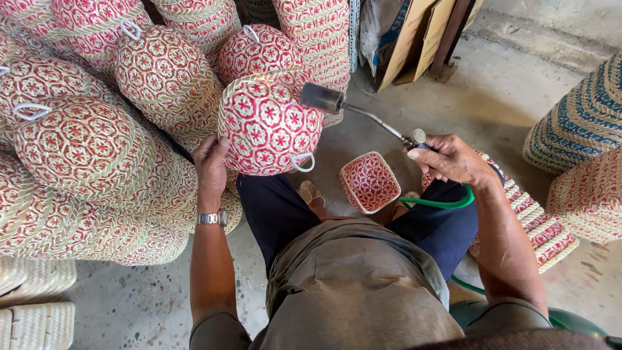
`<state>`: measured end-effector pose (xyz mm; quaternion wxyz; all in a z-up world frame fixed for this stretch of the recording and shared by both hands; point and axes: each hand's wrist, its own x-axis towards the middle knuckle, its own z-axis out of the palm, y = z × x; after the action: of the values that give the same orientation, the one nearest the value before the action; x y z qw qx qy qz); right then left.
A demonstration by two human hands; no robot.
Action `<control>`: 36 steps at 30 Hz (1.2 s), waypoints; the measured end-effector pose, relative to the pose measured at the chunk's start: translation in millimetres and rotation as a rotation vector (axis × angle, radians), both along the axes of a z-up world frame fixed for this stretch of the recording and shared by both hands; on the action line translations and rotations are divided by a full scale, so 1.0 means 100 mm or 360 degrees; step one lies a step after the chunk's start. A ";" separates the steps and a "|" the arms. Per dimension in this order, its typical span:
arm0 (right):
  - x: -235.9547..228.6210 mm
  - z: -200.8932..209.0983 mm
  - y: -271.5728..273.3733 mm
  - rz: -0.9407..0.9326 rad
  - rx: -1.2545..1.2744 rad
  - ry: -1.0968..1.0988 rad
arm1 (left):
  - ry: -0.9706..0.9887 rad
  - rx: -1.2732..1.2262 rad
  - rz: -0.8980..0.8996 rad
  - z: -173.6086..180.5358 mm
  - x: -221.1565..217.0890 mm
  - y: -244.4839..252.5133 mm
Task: The person uses a handheld blowtorch to apply heat to the surface of woven baskets. They pick up each basket, rotate it to expose different sides to the flame, and then place it back in a stack. The process is repeated for multiple baskets.
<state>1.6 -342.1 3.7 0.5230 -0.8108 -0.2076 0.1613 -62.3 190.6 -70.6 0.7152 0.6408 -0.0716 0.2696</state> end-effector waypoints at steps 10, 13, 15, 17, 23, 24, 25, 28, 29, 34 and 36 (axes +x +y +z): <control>-0.01 -0.01 -0.01 -0.0121 0.0003 -0.0068 | -0.0081 -0.0766 -0.0255 -0.04 0.12 -0.08; 0.02 -0.05 0.00 -0.0107 -0.0010 -0.0136 | -0.0094 -0.1055 -0.0359 0.05 0.19 -0.24; 0.02 -0.07 0.03 -0.0157 -0.0016 -0.0082 | -0.0119 -0.1227 -0.0382 0.10 0.23 -0.38; -0.02 -0.09 0.09 -0.0165 -0.0044 -0.0078 | -0.0091 -0.1272 -0.0353 0.12 0.23 -0.50; -0.25 -0.06 0.33 -0.0074 -0.0176 -0.0108 | -0.0153 -0.1536 -0.0239 0.11 0.47 -0.74; -0.29 -0.07 0.39 -0.0007 -0.0158 -0.0083 | -0.0177 -0.1532 -0.0217 0.10 0.52 -0.77; -0.32 -0.09 0.43 0.0059 -0.0139 -0.0058 | -0.0197 -0.1550 -0.0197 0.08 0.56 -0.78; -0.31 -0.13 0.51 0.0100 -0.0454 -0.0453 | -0.0228 -0.1583 -0.0159 0.06 0.65 -0.80; -0.28 -0.13 0.51 0.0063 -0.0425 -0.0487 | -0.0211 -0.1584 -0.0154 0.05 0.64 -0.79; -0.14 -0.11 0.38 -0.0265 -0.0324 -0.0236 | -0.0126 -0.1381 0.0057 0.09 0.61 -0.66; -0.11 -0.08 0.29 -0.0100 -0.0120 -0.0152 | -0.0196 -0.1287 0.0063 0.09 0.61 -0.61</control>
<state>-9.4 -312.7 -3.9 0.4864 -0.8428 -0.2006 0.1136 -1.8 129.8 -61.4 0.8986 0.2920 0.0097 0.3275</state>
